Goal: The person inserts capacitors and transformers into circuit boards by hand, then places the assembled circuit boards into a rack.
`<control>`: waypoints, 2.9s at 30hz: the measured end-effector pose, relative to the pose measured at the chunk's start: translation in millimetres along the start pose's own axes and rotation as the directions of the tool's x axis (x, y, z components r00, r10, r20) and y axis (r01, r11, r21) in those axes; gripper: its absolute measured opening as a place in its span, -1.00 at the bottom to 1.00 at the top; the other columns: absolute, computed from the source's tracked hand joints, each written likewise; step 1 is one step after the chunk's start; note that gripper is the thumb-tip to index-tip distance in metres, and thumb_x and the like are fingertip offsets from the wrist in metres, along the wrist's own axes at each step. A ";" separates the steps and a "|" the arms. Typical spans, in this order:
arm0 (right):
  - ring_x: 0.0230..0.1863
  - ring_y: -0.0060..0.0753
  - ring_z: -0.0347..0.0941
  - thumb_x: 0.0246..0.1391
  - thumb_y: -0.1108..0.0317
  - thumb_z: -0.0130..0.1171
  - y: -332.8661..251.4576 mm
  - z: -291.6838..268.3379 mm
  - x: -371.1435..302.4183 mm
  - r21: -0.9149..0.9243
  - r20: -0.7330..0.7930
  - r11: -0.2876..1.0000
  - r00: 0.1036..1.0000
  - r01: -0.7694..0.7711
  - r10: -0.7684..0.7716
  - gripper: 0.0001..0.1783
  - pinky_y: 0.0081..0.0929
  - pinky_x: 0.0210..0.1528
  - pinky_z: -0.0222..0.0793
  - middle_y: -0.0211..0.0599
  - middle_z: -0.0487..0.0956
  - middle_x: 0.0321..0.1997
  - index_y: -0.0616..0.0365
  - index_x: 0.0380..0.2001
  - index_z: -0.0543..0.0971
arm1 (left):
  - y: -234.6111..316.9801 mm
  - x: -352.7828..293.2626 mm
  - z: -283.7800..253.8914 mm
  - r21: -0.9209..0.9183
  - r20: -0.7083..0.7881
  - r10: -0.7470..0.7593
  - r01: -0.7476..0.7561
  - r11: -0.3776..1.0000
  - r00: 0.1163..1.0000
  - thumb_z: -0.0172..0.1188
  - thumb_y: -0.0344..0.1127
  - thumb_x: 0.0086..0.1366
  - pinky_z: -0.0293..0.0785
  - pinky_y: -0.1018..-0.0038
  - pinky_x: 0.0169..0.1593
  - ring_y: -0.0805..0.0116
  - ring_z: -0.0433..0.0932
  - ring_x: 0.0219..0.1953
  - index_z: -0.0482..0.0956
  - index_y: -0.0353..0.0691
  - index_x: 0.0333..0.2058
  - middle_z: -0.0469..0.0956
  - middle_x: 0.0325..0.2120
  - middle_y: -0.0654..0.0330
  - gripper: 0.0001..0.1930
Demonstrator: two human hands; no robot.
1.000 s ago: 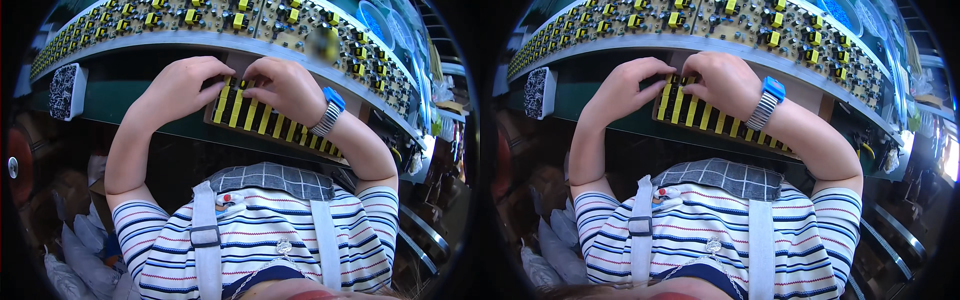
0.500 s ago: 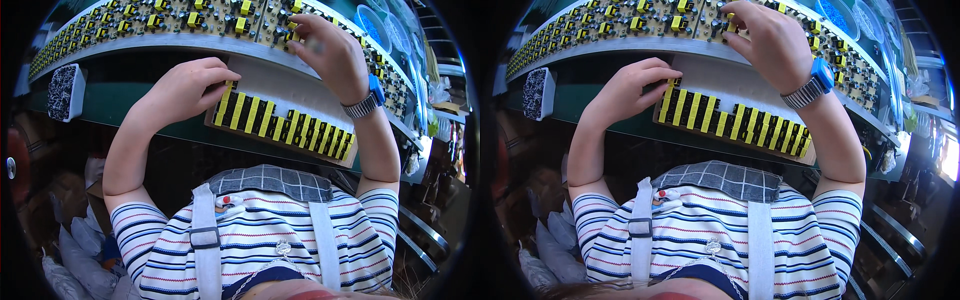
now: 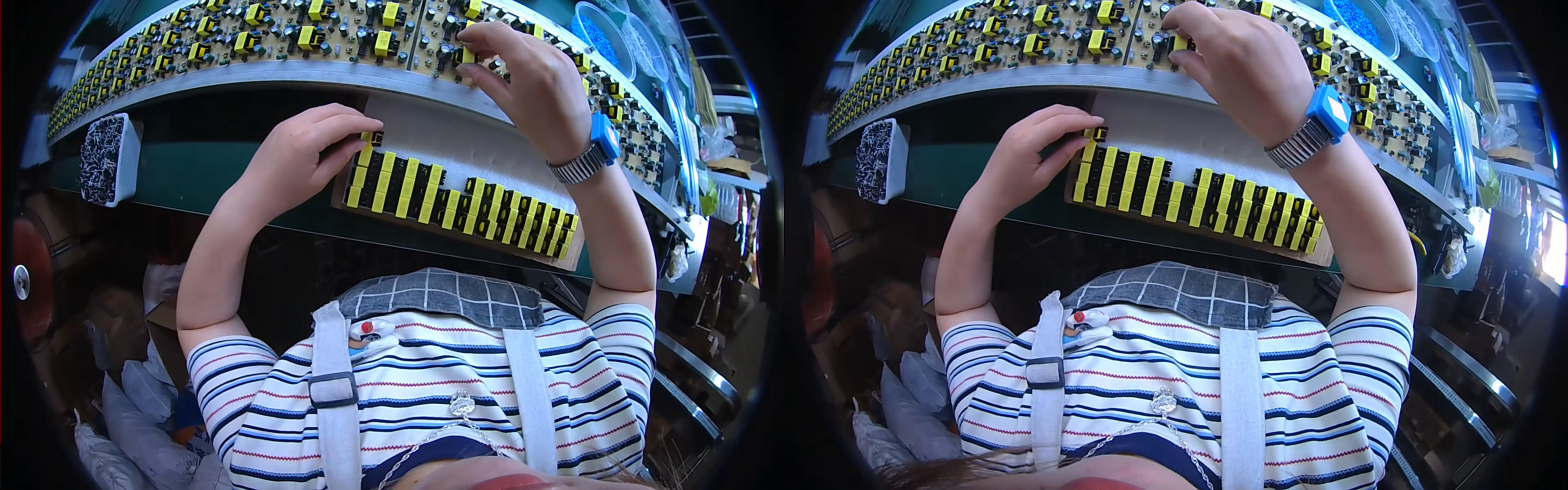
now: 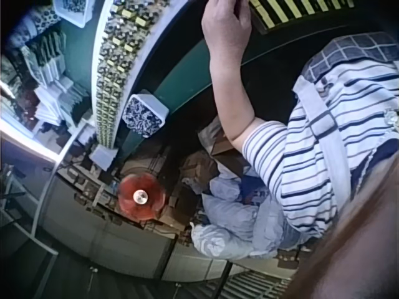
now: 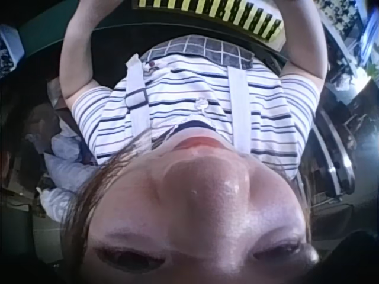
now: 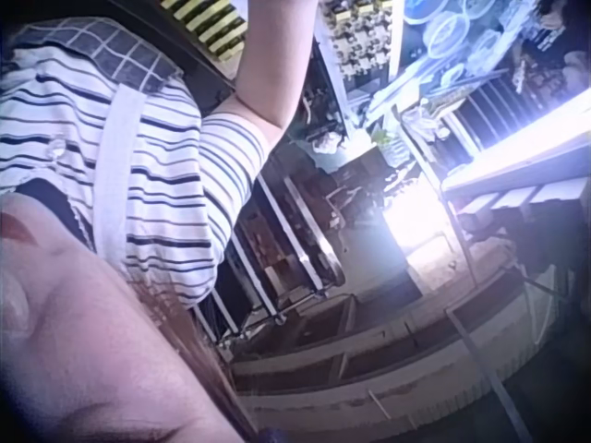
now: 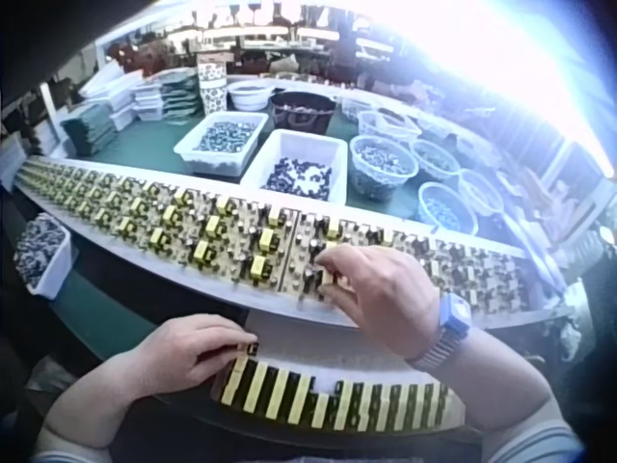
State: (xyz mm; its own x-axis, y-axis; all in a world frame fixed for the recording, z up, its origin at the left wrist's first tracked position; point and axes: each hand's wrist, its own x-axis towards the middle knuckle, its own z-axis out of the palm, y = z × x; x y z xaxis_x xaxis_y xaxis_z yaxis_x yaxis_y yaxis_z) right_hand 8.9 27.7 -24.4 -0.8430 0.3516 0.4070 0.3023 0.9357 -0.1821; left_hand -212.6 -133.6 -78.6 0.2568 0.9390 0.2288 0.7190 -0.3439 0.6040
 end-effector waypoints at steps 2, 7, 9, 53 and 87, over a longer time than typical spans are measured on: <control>-0.28 -0.37 0.60 -0.04 0.35 0.30 2.1 0.9 -2.0 0.033 -0.006 0.999 1.000 -0.008 0.008 -0.66 -0.47 -0.27 0.49 -0.28 0.64 -0.32 0.08 -0.15 0.51 | -0.6 -0.2 2.9 0.016 -0.041 0.015 -0.014 1.000 0.999 0.17 -0.48 0.18 0.49 0.39 -0.08 0.17 0.55 -0.17 0.52 -0.24 -0.08 0.54 -0.16 0.10 -0.71; -0.28 -0.36 0.60 -0.03 0.35 0.30 6.4 0.8 -3.5 0.008 -0.011 0.999 0.999 0.031 -0.031 -0.68 -0.47 -0.27 0.50 -0.28 0.64 -0.32 0.09 -0.17 0.52 | 3.2 -2.1 6.3 -0.033 -0.031 -0.059 0.058 0.998 0.998 0.14 -0.49 0.21 0.47 0.38 -0.05 0.15 0.53 -0.10 0.51 -0.24 -0.05 0.52 -0.11 0.06 -0.70; -0.28 -0.36 0.60 -0.03 0.35 0.30 6.4 1.6 -3.0 0.012 -0.016 1.000 1.000 0.017 -0.017 -0.69 -0.48 -0.28 0.50 -0.28 0.64 -0.32 0.09 -0.18 0.52 | 6.8 -7.6 9.6 -0.001 -0.093 -0.075 0.076 0.997 0.993 0.12 -0.50 0.22 0.47 0.41 -0.05 0.15 0.51 -0.06 0.49 -0.24 -0.02 0.50 -0.08 0.04 -0.68; -0.43 -0.22 0.53 -0.01 0.33 0.25 -3.7 8.5 -2.4 -0.023 -0.047 1.000 0.999 -0.003 0.002 -0.87 -0.39 -0.40 0.45 -0.30 0.55 -0.39 0.12 -0.40 0.56 | 28.8 23.2 9.8 0.286 -0.316 0.188 -0.095 0.954 0.930 0.20 -0.38 0.19 0.41 0.37 -0.07 0.20 0.43 -0.10 0.48 -0.15 0.01 0.44 -0.10 0.14 -0.62; -0.20 -0.25 0.54 -0.11 0.38 0.27 30.3 -33.4 -57.7 0.479 0.030 0.871 0.994 -0.109 0.108 -0.70 -0.41 -0.18 0.49 -0.27 0.56 -0.20 0.08 -0.21 0.57 | 60.0 64.7 23.9 0.105 0.088 0.162 -0.171 0.980 0.983 0.28 -0.47 -0.01 0.46 0.34 -0.23 0.12 0.53 -0.27 0.54 -0.28 -0.31 0.52 -0.33 0.11 -0.77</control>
State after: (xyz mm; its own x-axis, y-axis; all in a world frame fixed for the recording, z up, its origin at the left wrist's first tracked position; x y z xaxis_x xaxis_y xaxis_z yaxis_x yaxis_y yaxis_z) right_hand 81.5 36.9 -23.5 -0.8185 0.4492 0.3581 0.1420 0.7623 -0.6315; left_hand -137.4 -93.3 -45.8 0.4257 0.8679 0.2560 0.7281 -0.4965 0.4726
